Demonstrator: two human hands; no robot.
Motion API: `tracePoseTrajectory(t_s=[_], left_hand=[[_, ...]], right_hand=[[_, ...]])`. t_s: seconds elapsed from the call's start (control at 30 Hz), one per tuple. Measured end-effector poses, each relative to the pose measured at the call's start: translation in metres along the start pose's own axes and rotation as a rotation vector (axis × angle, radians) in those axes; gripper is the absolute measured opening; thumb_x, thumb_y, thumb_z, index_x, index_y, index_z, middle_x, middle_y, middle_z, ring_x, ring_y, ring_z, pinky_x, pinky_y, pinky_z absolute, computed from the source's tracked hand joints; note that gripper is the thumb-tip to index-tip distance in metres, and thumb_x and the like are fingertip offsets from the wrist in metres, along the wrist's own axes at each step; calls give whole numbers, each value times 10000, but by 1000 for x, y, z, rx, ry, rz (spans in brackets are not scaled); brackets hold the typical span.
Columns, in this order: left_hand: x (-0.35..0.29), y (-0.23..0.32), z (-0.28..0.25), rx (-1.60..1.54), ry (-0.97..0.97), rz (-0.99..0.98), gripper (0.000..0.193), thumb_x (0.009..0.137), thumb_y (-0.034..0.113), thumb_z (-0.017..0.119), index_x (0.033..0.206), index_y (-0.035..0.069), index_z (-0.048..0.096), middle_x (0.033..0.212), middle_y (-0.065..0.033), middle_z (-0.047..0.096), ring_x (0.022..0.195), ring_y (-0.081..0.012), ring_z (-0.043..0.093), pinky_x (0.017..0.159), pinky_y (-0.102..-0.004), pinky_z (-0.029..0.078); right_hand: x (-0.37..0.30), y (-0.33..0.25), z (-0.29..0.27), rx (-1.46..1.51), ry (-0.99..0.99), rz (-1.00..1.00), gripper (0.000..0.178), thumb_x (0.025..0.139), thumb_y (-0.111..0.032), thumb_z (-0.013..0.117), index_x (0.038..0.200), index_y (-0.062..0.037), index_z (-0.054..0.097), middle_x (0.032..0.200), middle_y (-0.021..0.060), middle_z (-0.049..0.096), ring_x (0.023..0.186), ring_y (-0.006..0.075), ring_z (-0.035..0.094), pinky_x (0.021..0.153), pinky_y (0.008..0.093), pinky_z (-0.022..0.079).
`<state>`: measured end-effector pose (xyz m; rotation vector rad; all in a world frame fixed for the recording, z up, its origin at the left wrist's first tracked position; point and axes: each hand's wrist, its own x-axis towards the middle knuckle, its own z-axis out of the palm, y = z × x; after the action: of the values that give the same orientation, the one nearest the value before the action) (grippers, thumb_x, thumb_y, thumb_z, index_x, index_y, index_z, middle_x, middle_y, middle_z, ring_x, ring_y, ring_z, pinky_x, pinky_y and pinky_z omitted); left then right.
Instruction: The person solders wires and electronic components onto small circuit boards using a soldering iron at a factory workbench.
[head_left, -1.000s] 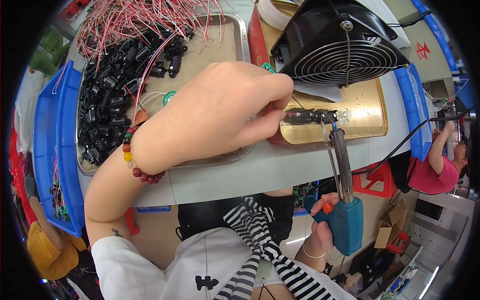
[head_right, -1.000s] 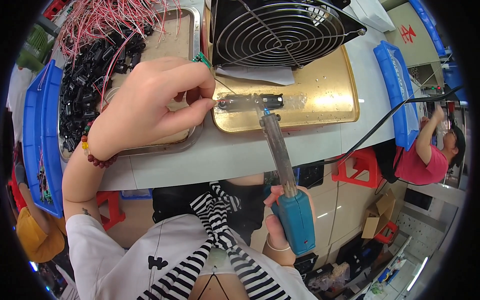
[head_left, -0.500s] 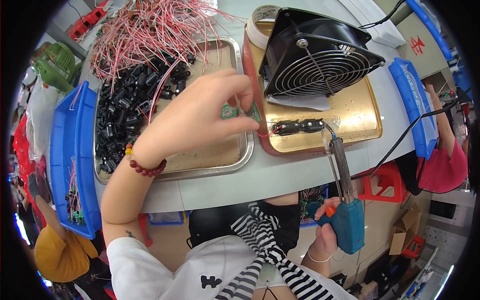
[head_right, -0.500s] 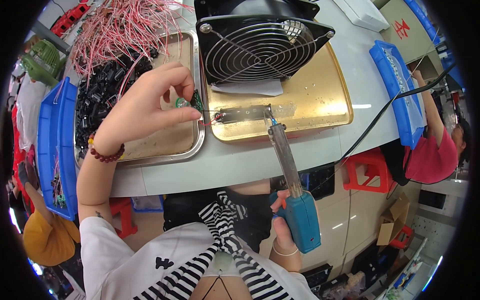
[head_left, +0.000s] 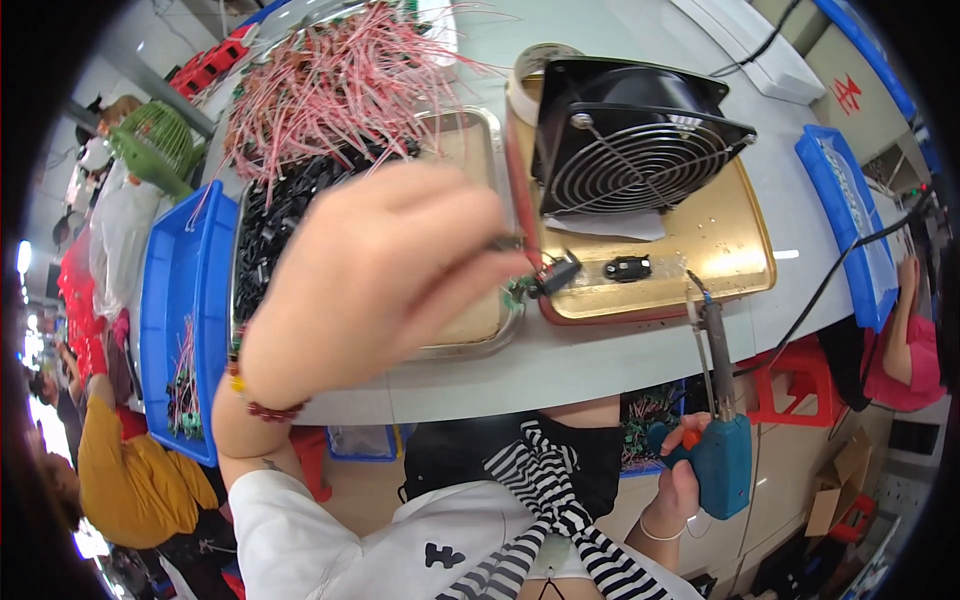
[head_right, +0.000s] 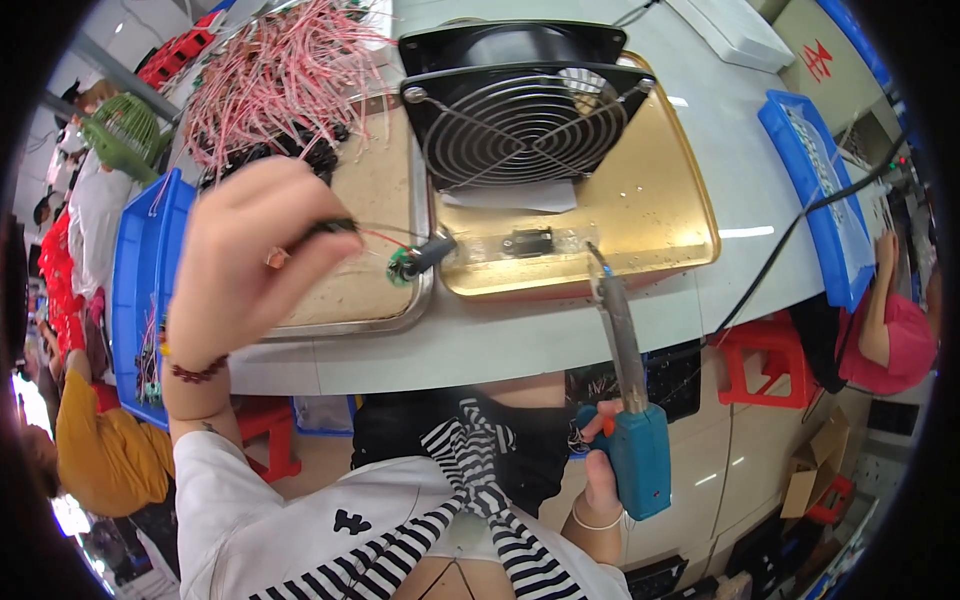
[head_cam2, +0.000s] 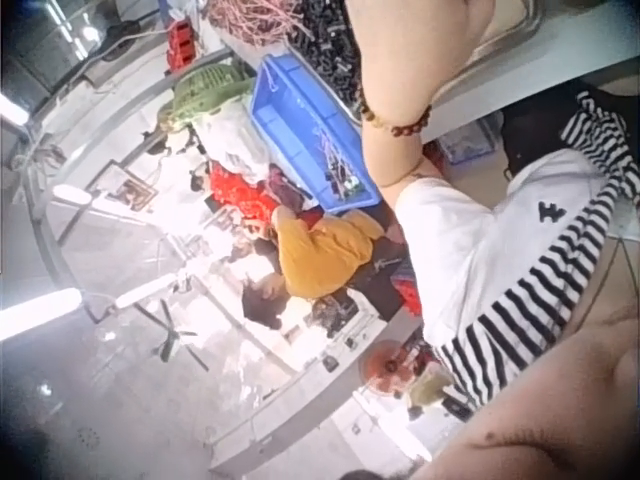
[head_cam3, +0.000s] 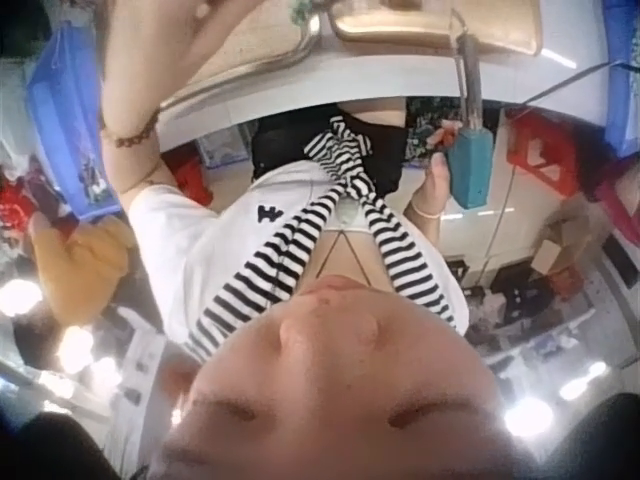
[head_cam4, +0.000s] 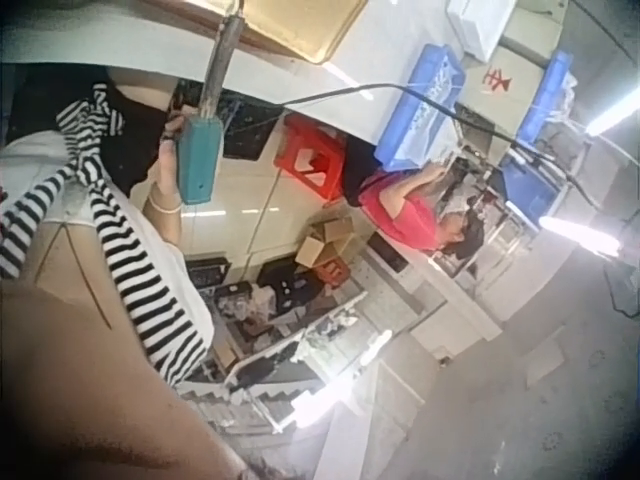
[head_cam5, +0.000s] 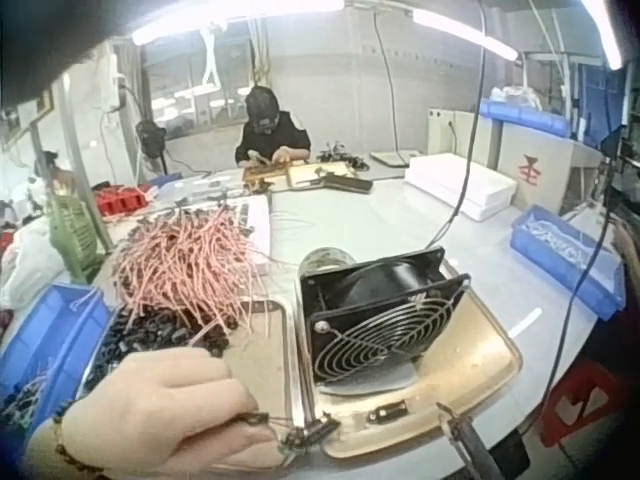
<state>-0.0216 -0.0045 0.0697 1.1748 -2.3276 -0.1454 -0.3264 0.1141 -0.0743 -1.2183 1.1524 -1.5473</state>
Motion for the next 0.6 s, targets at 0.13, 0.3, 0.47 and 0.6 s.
tracePoseTrajectory(t_s=[0.13, 0.3, 0.47, 0.6], left_hand=[[-34, -4, -42, -187, 119, -371, 123, 894, 37, 517, 984, -26, 572, 818, 4, 557, 647, -43, 454, 567, -192, 358], [-80, -11, -90, -239, 237, -610, 293, 933, 115, 487, 1201, 7, 529, 649, 44, 498, 580, -3, 429, 518, -154, 314], [-162, -37, -158, -251, 298, -919, 193, 897, 135, 518, 1061, 49, 568, 694, 5, 570, 619, -32, 513, 545, -167, 384], [-227, -65, -173, -286, 551, -1119, 137, 880, 132, 526, 998, 62, 529, 704, -23, 589, 608, -59, 520, 560, -181, 399]], right_hand=[[-2, 7, 10, 30, 61, -47, 559, 742, -215, 632, 1194, 63, 458, 1077, 189, 535, 700, 173, 521, 595, 262, 398], [5, 18, -7, 61, 0, -185, 568, 743, -227, 586, 1183, 99, 437, 1072, 219, 482, 685, 201, 483, 635, 295, 392], [20, 19, -8, 75, -168, -167, 544, 778, -211, 588, 1207, 88, 438, 1118, 175, 503, 721, 172, 488, 717, 289, 373], [23, 13, 8, 111, -174, -224, 559, 782, -212, 595, 1222, 88, 424, 1145, 169, 484, 744, 174, 490, 769, 294, 369]])
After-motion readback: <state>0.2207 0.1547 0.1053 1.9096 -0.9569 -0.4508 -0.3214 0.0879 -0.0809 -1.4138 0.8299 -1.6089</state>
